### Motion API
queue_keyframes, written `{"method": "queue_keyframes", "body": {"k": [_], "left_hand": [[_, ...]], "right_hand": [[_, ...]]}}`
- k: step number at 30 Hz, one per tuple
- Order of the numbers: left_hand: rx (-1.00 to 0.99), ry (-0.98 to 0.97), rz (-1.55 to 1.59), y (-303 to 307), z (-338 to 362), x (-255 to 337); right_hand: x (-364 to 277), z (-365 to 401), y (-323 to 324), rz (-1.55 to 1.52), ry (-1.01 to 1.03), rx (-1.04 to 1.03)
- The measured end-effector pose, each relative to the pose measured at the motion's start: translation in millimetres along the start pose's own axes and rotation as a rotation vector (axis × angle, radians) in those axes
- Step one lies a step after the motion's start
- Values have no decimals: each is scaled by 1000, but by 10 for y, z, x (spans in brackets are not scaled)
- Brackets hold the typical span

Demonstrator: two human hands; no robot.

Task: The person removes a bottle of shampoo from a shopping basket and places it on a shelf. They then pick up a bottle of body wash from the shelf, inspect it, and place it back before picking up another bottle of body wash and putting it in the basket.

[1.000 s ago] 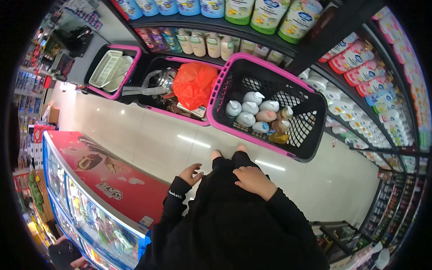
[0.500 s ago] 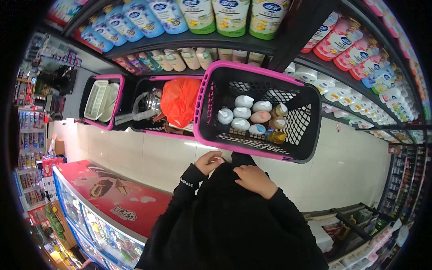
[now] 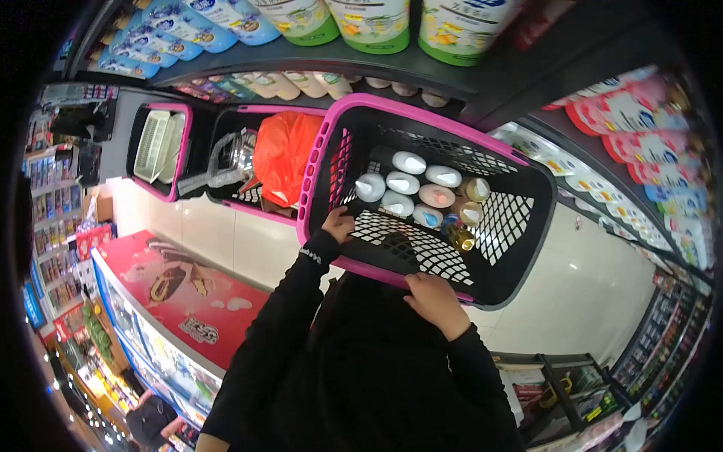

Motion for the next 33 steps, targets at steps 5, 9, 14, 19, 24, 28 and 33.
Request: {"method": "queue_keyframes", "body": {"k": [5,9,14,19,24,28,33], "left_hand": [[144,172,86,-67,-269,-234],[146,357,138,-82,-504,-438],[70,539,459,-104,-657,-605],[279,718,713,-341,-773,-569],[408,815,729,-439,-811,-775],[331,857,796,-551,-1113,-1148],[173,751,798,-698,-1509,-2023]], "right_hand": [[304,-217,179,49,-1,31],[446,-486,243,98,-57,-22],[682,-674,208,44,-123,106],[688,-1004,46,-147,-144,141],[809,-1650,-492,-226,-252,50],[1056,-2195,-754,-188,-195,166],[1161,-2626,-892,-211,-271,6]]}}
Point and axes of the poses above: each hand's wrist, its own z-axis away from the middle knuckle, its own y-axis out of the back of the hand, x = y × z, the point moved 3 cm from there along -z, towards the middle knuckle, and after that the axes turned 3 degrees about x, right-handed, at the moved point
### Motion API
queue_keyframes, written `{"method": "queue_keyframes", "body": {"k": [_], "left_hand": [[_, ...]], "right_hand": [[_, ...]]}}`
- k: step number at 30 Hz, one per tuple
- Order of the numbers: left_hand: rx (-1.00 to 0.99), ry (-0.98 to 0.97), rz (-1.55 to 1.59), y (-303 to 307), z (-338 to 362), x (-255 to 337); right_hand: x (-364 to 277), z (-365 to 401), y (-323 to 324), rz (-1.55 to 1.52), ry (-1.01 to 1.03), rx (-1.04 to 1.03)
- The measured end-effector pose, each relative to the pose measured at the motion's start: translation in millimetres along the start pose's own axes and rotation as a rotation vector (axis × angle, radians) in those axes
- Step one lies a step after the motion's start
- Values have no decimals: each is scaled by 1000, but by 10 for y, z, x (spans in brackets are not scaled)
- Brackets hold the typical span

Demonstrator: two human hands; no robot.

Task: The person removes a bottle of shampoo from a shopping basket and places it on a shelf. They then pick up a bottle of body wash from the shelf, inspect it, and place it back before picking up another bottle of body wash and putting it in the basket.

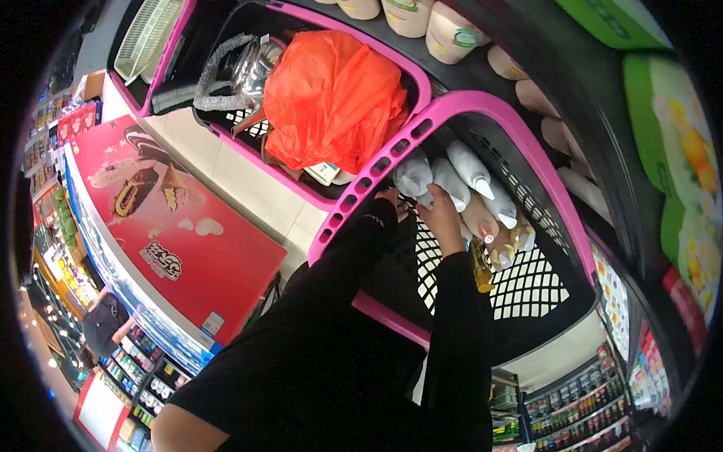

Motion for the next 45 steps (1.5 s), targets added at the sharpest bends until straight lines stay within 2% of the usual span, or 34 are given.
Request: {"method": "queue_keyframes", "body": {"k": [1,3,4,8,10,16,18,19,23,26,32,34,36,37,38,40,42,44,45], "left_hand": [[4,4,14,-66,121,67],[214,205,221,-160,370,160],[219,206,230,-69,539,271],[230,157,236,-189,829,510],[234,136,233,-194,866,552],[229,80,219,-273,939,611],[222,63,216,-312,948,614],[218,55,215,-331,951,611],[217,18,202,-347,957,583],[225,-19,179,-304,972,594],[232,-93,133,-274,893,543],[236,-117,118,-250,871,527],[239,-141,99,-232,854,510],[240,-152,88,-227,850,502],[238,-164,77,-226,846,496],[235,-193,57,-235,825,507],[230,-225,35,-243,793,533],[224,-248,8,-256,762,519],[220,-259,-3,-283,766,526]], "right_hand": [[3,-42,-39,-7,-44,-55],[54,-126,-155,27,40,-27],[60,-166,-196,53,123,16],[272,-320,-351,80,123,47],[314,-386,-389,114,68,0],[496,-514,-595,-13,143,77],[449,-464,-610,-56,232,253],[481,-464,-611,-135,154,215],[617,-454,-679,-204,60,173],[719,-441,-817,-1035,-324,193],[694,-453,-812,-1363,-511,197],[689,-496,-837,-1355,-515,196],[660,-538,-834,-1278,-401,133],[568,-545,-814,-1296,-320,174],[624,-555,-853,-1299,-322,179],[721,-563,-916,-1093,-375,226],[771,-529,-931,-1153,-441,238],[776,-461,-929,-944,-536,168],[721,-423,-924,-964,-515,204]]}}
Point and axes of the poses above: each hand's wrist, its own z-axis away from the middle knuckle, its own y-axis out of the back of the hand, x = y × z, the point moved 3 cm from there along -z, towards the middle knuckle, and after that the axes turned 3 degrees about x, right-handed, at the moved point
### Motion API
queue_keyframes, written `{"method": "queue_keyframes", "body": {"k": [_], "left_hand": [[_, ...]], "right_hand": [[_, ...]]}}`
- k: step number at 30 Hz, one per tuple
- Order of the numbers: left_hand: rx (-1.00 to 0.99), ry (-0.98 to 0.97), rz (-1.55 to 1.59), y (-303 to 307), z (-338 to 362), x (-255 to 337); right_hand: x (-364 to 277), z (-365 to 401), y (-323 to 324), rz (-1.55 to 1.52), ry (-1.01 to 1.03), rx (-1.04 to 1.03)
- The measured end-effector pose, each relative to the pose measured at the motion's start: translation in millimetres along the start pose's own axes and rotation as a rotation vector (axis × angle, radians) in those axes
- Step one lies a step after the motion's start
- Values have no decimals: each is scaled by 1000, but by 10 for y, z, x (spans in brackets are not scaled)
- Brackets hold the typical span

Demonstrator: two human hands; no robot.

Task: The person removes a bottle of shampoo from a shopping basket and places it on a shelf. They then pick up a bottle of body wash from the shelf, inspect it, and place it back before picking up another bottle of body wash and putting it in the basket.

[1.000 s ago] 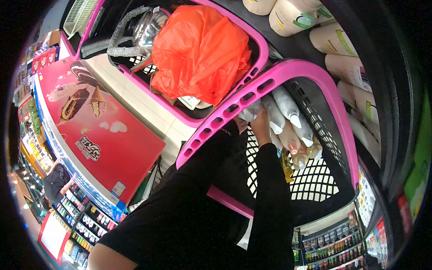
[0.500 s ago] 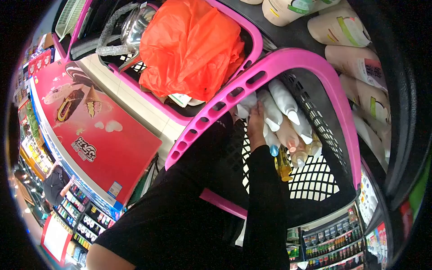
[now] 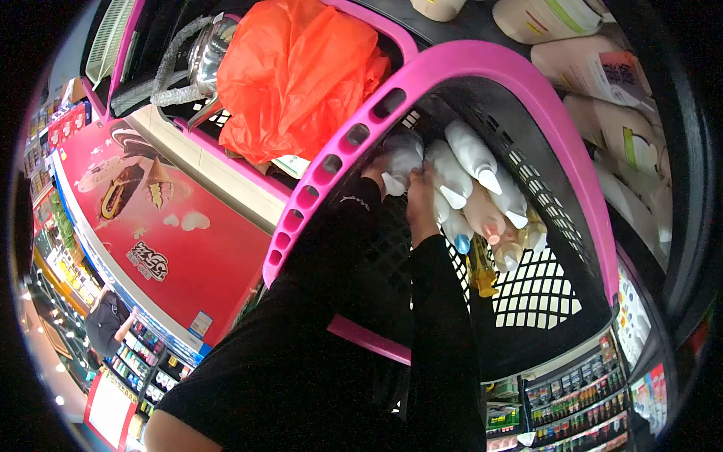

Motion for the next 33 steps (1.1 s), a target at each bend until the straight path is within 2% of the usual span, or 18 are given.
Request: {"method": "queue_keyframes", "body": {"k": [4,6,11,15,18,20,21,23,24,27,29,31,32,33], "left_hand": [[-17,-61,-32,-8,-8,6],[-28,-98,-50,-10,4,46],[-71,-191,-74,-98,65,171],[-77,-226,-115,-139,-344,-44],[-112,-347,-126,-91,-648,-329],[-125,-735,-177,-90,-788,-416],[-131,-743,-174,-103,-671,-342],[-94,-598,-253,-107,-260,-147],[-104,-410,-48,-115,-192,-158],[-72,-361,17,-76,-135,-147],[-72,-314,98,-48,261,27],[-111,-400,61,-28,355,76],[-177,-307,199,-40,449,53],[-174,-349,179,-37,687,166]], "right_hand": [[-156,194,-66,-107,-18,-20],[-235,232,-83,-92,39,-15],[-378,381,-100,-55,24,22],[-417,483,-117,-141,-19,-4],[-433,591,-88,-208,-49,-12],[-440,638,-65,-218,-67,-12],[-375,609,-50,-240,-21,4],[-394,666,-19,-266,35,19],[-407,703,-7,-281,17,-3],[-480,837,21,-314,13,-47],[-531,973,50,-304,-27,-37],[-406,930,139,-258,38,-66],[-436,1009,171,-242,74,-83],[-469,1094,203,-226,111,-101]]}}
Point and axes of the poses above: each hand's wrist, its own z-axis away from the middle knuckle, its own y-axis out of the back of the hand, x = y × z, the point moved 3 cm from there along -z, towards the middle knuckle, and after that the axes turned 3 degrees about x, right-handed, at the moved point
